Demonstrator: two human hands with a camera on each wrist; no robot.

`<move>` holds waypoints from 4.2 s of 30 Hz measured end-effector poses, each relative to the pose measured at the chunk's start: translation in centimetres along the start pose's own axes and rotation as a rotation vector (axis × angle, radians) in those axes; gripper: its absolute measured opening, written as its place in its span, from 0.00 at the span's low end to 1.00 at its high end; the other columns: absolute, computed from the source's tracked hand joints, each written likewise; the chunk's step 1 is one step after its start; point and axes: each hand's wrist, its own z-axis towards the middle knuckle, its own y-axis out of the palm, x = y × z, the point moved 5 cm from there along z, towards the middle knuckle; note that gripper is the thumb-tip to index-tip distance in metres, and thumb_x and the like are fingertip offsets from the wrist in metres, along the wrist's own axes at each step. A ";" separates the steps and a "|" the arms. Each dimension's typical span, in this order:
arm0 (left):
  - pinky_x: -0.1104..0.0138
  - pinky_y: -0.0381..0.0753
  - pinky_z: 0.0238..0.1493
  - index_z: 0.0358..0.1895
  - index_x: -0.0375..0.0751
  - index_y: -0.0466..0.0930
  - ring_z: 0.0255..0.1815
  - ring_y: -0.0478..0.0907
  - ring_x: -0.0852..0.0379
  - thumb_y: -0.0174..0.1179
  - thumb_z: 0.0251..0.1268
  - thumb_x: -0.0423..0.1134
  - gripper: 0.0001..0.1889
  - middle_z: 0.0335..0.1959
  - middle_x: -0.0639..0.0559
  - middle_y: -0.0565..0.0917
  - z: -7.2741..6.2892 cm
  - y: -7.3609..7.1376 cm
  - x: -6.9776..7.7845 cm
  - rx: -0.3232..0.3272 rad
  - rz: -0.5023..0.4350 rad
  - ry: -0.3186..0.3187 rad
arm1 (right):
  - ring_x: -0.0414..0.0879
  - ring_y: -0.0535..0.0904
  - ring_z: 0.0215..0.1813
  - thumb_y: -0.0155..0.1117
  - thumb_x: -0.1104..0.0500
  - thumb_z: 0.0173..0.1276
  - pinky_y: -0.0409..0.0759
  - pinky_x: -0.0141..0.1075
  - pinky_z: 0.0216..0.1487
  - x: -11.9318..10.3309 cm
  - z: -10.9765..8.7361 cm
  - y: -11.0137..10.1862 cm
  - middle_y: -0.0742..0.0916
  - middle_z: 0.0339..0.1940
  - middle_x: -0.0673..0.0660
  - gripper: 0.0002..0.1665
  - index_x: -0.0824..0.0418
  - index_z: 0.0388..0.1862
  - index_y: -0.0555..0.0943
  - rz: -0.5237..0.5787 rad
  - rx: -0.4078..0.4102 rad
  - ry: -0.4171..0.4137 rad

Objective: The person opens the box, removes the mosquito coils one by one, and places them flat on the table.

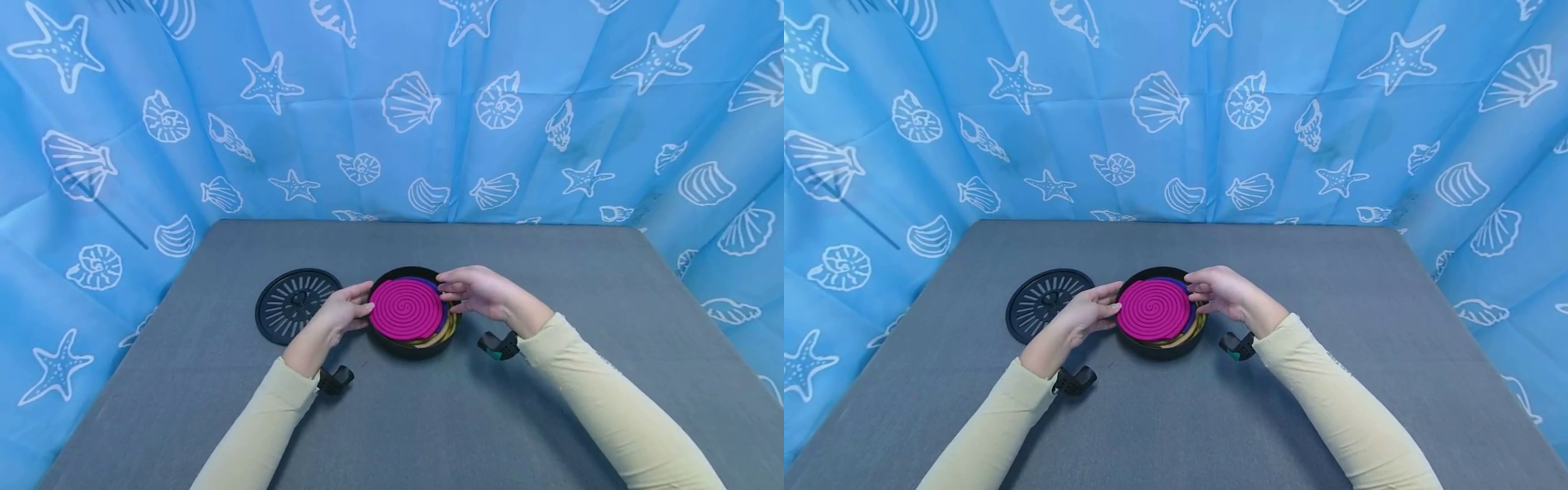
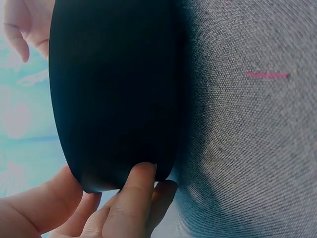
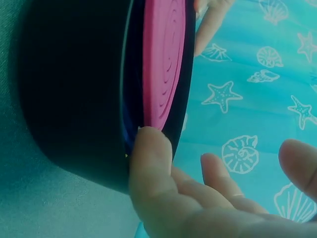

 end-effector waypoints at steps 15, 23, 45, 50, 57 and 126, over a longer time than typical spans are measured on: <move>0.51 0.71 0.65 0.75 0.42 0.60 0.68 0.66 0.46 0.49 0.73 0.26 0.28 0.73 0.39 0.62 0.1 -0.1 -0.1 -0.002 -0.007 -0.006 | 0.65 0.54 0.75 0.39 0.56 0.79 0.58 0.55 0.73 0.0 0.6 -0.7 0.60 0.74 0.74 0.34 0.74 0.75 0.49 -0.010 -0.026 0.002; 0.51 0.71 0.64 0.74 0.43 0.60 0.69 0.66 0.46 0.50 0.73 0.27 0.28 0.73 0.39 0.63 0.2 0.1 0.0 0.008 -0.004 -0.009 | 0.53 0.72 0.60 0.44 0.65 0.77 0.73 0.42 0.63 0.6 1.4 -0.2 0.74 0.58 0.65 0.33 0.77 0.74 0.50 0.148 0.019 -0.059; 0.49 0.63 0.69 0.77 0.39 0.51 0.74 0.55 0.44 0.48 0.70 0.22 0.34 0.76 0.39 0.54 0.1 0.1 0.2 -0.131 0.034 0.017 | 0.46 0.85 0.42 0.42 0.74 0.74 0.85 0.40 0.44 1.1 0.8 0.6 0.74 0.62 0.67 0.38 0.65 0.78 0.44 0.252 -0.068 -0.042; 0.49 0.62 0.69 0.77 0.38 0.50 0.73 0.57 0.43 0.48 0.69 0.21 0.35 0.76 0.39 0.54 0.0 0.1 0.1 -0.146 0.029 0.033 | 0.46 0.86 0.41 0.43 0.74 0.74 0.86 0.39 0.43 0.5 0.0 -0.7 0.82 0.51 0.59 0.38 0.65 0.78 0.43 0.287 -0.052 -0.074; 0.50 0.63 0.69 0.77 0.40 0.51 0.73 0.57 0.43 0.48 0.69 0.21 0.35 0.76 0.40 0.54 -0.1 0.2 0.1 -0.131 0.025 0.034 | 0.45 0.86 0.40 0.41 0.75 0.74 0.86 0.38 0.42 -0.9 -1.4 -2.9 0.84 0.45 0.56 0.40 0.65 0.79 0.39 0.346 -0.023 -0.146; 0.53 0.71 0.64 0.76 0.47 0.56 0.73 0.59 0.45 0.51 0.70 0.24 0.34 0.77 0.44 0.54 -0.1 -0.1 0.2 -0.101 0.105 0.004 | 0.40 0.47 0.77 0.33 0.60 0.81 0.46 0.38 0.76 3.4 5.3 -13.9 0.49 0.80 0.47 0.33 0.45 0.80 0.41 1.051 0.285 0.038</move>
